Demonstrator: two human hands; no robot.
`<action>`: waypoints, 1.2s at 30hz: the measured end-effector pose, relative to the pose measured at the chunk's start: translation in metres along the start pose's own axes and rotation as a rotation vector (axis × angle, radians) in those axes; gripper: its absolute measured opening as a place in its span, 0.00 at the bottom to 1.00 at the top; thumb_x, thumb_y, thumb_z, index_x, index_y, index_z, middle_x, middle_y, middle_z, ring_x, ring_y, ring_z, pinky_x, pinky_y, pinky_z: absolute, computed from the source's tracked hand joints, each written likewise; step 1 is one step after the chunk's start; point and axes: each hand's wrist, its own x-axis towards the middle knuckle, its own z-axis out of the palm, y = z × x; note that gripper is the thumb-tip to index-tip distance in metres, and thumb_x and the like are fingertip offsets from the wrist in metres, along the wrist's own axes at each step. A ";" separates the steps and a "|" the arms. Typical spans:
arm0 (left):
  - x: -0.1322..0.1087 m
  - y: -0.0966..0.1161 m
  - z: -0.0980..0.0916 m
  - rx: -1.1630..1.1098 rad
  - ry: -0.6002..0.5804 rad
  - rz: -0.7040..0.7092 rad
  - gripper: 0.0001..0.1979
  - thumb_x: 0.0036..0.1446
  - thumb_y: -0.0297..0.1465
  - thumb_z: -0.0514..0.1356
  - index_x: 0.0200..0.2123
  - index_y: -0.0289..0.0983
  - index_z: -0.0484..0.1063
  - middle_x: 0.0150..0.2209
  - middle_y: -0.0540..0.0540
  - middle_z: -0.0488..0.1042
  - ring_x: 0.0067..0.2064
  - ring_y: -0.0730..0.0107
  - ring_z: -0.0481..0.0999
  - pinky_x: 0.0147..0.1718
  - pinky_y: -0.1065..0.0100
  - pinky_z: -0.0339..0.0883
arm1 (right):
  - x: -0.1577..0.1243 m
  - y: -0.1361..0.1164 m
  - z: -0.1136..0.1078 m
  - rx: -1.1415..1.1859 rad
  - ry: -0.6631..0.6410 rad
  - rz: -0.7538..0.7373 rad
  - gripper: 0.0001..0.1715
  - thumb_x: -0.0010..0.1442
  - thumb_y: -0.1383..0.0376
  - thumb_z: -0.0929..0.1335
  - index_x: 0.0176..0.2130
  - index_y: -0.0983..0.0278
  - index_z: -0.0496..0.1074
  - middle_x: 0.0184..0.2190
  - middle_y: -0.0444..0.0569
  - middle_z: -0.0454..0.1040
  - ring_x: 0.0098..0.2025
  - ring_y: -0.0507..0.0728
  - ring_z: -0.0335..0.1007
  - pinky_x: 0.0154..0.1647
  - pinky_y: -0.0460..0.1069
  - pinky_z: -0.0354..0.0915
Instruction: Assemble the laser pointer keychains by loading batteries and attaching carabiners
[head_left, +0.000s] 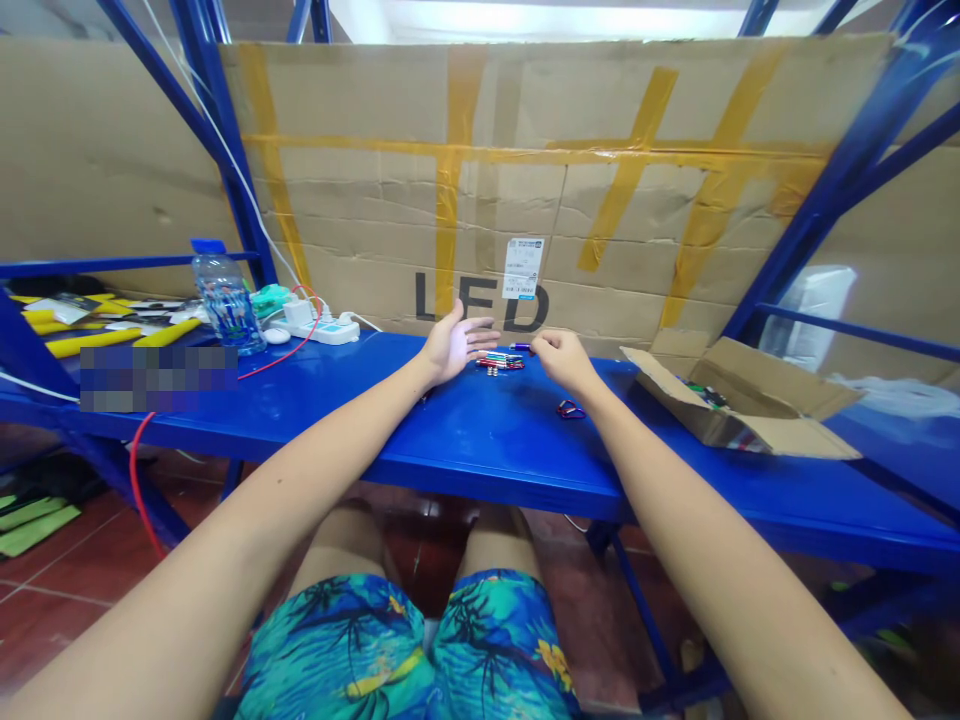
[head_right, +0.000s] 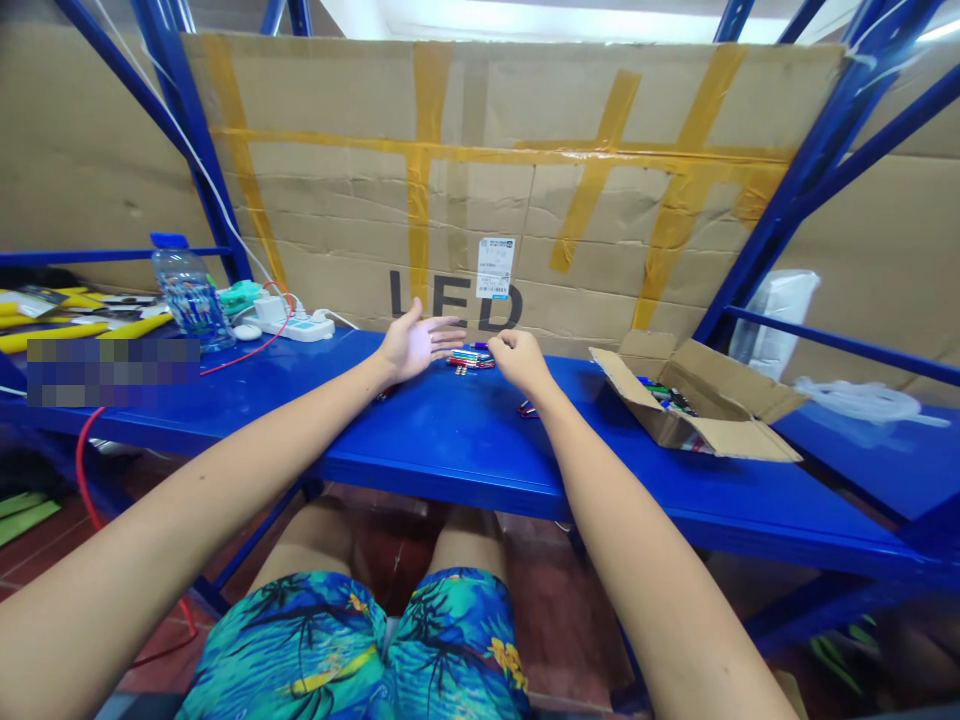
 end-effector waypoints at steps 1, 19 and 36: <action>0.000 0.000 0.000 -0.001 0.003 -0.001 0.46 0.59 0.61 0.42 0.64 0.30 0.63 0.55 0.30 0.75 0.61 0.45 0.69 0.56 0.54 0.65 | 0.000 0.000 0.000 -0.001 0.001 0.003 0.15 0.52 0.64 0.62 0.19 0.60 0.53 0.17 0.39 0.51 0.24 0.51 0.47 0.26 0.50 0.45; -0.001 0.003 -0.001 0.007 -0.015 0.017 0.45 0.59 0.61 0.41 0.62 0.31 0.66 0.56 0.31 0.74 0.62 0.43 0.68 0.57 0.51 0.64 | 0.002 0.007 0.002 -0.056 -0.027 -0.016 0.15 0.54 0.63 0.62 0.19 0.60 0.54 0.17 0.40 0.51 0.24 0.51 0.48 0.26 0.50 0.45; 0.000 0.002 -0.003 0.008 -0.011 0.006 0.45 0.59 0.62 0.41 0.60 0.31 0.68 0.56 0.30 0.74 0.61 0.43 0.70 0.55 0.51 0.66 | 0.000 0.000 0.000 -0.002 0.037 0.064 0.15 0.53 0.63 0.64 0.19 0.60 0.55 0.17 0.41 0.52 0.24 0.52 0.49 0.25 0.50 0.46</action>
